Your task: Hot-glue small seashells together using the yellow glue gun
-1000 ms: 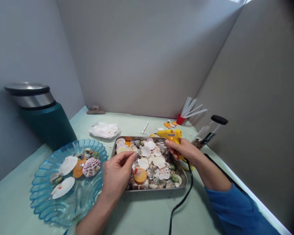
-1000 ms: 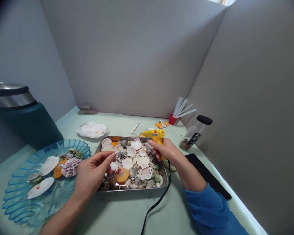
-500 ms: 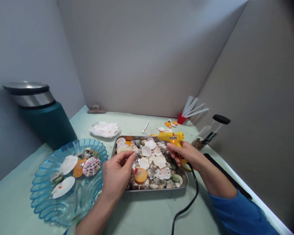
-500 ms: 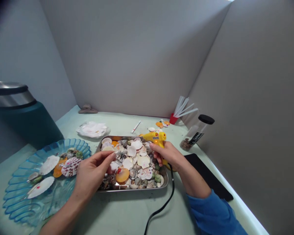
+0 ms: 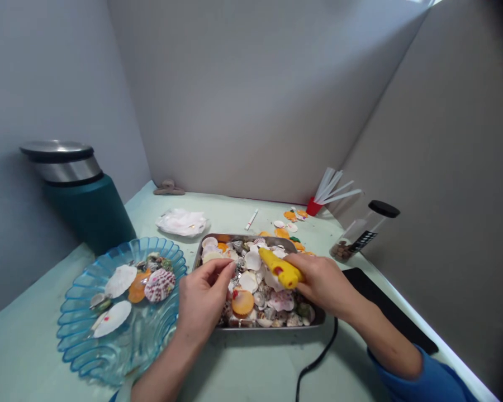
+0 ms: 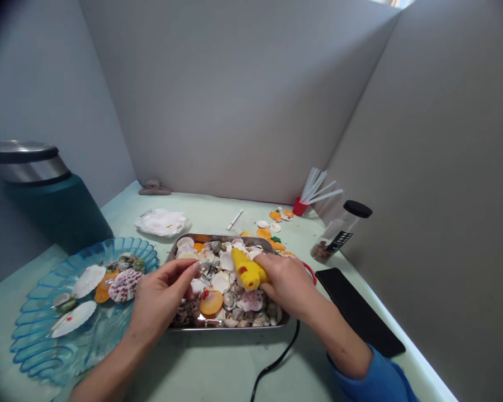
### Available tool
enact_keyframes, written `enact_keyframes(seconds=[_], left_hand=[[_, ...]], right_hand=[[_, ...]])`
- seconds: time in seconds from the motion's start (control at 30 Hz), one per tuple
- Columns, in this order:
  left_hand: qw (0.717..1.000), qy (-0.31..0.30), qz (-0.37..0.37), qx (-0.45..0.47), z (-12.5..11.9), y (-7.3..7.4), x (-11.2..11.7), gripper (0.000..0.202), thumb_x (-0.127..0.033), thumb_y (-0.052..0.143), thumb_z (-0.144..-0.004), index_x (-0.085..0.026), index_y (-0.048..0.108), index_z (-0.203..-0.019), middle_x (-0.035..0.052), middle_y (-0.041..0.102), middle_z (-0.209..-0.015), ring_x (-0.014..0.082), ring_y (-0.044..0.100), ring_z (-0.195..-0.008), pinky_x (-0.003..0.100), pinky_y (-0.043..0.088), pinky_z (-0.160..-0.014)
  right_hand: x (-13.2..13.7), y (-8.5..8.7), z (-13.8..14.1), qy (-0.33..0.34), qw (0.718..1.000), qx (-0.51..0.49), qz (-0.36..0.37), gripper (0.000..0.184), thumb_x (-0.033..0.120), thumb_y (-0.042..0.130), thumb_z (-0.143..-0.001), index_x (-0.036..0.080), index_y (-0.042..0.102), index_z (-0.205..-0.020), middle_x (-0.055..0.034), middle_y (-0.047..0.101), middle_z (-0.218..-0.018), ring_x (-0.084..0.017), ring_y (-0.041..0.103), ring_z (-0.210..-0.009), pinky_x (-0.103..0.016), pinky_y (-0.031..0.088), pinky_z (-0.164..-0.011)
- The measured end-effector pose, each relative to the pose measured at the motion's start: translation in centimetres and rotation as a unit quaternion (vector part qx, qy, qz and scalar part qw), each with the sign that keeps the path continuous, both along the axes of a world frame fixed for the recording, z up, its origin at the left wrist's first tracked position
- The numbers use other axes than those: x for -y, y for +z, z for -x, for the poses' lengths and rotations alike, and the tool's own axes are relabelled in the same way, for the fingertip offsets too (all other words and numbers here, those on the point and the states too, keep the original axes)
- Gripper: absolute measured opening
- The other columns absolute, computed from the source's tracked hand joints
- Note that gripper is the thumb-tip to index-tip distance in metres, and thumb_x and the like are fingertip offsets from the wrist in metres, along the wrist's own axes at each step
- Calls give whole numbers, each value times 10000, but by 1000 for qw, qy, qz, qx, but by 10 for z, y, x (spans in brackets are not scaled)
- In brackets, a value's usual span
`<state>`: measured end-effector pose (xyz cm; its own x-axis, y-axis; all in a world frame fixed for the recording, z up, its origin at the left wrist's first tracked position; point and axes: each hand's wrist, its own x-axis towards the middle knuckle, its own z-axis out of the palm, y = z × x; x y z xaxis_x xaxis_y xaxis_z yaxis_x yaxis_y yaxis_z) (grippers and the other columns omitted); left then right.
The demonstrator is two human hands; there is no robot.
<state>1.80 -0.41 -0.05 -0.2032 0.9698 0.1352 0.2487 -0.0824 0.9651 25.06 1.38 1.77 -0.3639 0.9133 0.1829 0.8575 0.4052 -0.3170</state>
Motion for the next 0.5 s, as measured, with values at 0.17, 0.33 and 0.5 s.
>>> enact_keyframes(seconds=[0.17,0.33,0.5], left_hand=[[1000,0,18,24,0,1,-1,251,-392,642,-715,-174,719,-813,8,683,-632,107,535,-428,211,417,-452],[998,5,38,51,1,2,-3,250,-379,673,-694,-162,719,-809,-8,645,-539,101,526,-414,197,402,-441],[995,0,55,88,0,5,-2,268,-365,698,-676,-142,715,-823,-23,603,-479,100,519,-422,193,410,-458]], right_hand=[[10,-11,-3,96,962,134,-219,474,19,462,-639,181,634,-1050,-59,650,-775,-191,565,-667,-268,352,-565],[13,-12,0,123,953,79,-264,433,19,425,-670,156,631,-1025,-71,643,-756,-194,565,-655,-278,375,-566],[20,-9,7,156,970,-81,-170,212,263,525,-836,153,580,-1009,-61,614,-738,-182,559,-626,-274,378,-554]])
